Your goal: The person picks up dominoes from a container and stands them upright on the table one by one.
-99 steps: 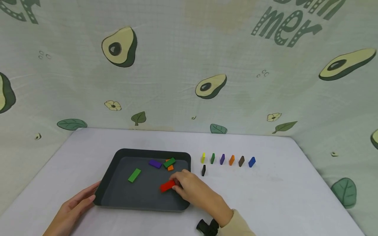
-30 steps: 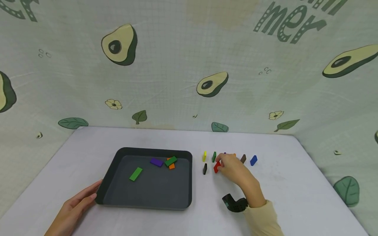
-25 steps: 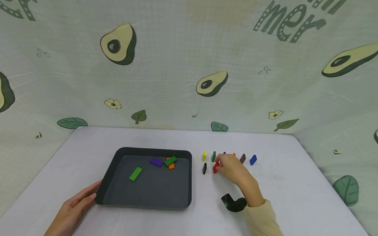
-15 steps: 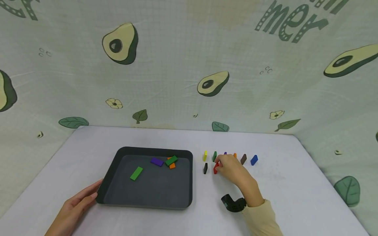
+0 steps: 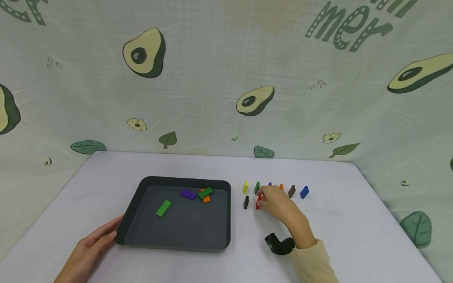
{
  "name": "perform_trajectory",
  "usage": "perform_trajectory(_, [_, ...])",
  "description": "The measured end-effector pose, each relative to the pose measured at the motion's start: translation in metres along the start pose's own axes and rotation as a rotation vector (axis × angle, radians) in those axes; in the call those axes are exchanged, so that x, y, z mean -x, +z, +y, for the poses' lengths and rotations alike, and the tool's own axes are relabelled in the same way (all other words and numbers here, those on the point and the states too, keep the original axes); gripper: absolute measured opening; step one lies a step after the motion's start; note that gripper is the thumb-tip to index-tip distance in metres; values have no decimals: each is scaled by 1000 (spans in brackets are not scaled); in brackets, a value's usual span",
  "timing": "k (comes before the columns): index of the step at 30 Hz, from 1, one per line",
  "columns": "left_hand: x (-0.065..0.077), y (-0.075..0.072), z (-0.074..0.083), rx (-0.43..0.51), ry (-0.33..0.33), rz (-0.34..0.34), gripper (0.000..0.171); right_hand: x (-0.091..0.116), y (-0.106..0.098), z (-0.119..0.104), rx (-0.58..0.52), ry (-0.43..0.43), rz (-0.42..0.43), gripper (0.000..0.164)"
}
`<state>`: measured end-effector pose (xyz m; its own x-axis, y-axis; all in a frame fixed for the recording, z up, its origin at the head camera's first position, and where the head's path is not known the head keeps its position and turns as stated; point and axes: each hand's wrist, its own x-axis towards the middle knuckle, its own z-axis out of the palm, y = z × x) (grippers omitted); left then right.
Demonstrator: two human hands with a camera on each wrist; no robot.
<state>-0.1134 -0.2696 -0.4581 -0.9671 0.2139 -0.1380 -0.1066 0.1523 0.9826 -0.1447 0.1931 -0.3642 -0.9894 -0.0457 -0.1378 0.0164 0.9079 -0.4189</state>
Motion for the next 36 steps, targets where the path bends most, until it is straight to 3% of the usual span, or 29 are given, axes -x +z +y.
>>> perform_trajectory(7, [0, -1, 0, 3, -8, 3, 50, 3, -3, -1, -6, -16, 25, 26])
perform_trajectory(16, [0, -1, 0, -2, -5, 1, 50, 4, -5, -6, -15, -104, 99, 16])
perform_trajectory(20, [1, 0, 0, 4, 23, -9, 49, 4, -3, -11, -28, -134, 127, 13])
perform_trajectory(27, [1, 0, 3, -31, -22, -6, 53, 4, 5, -19, -20, -196, 155, 8])
perform_trajectory(36, [2, 1, 5, -12, -7, -26, 53, 5, 10, -25, -33, -270, 180, 8])
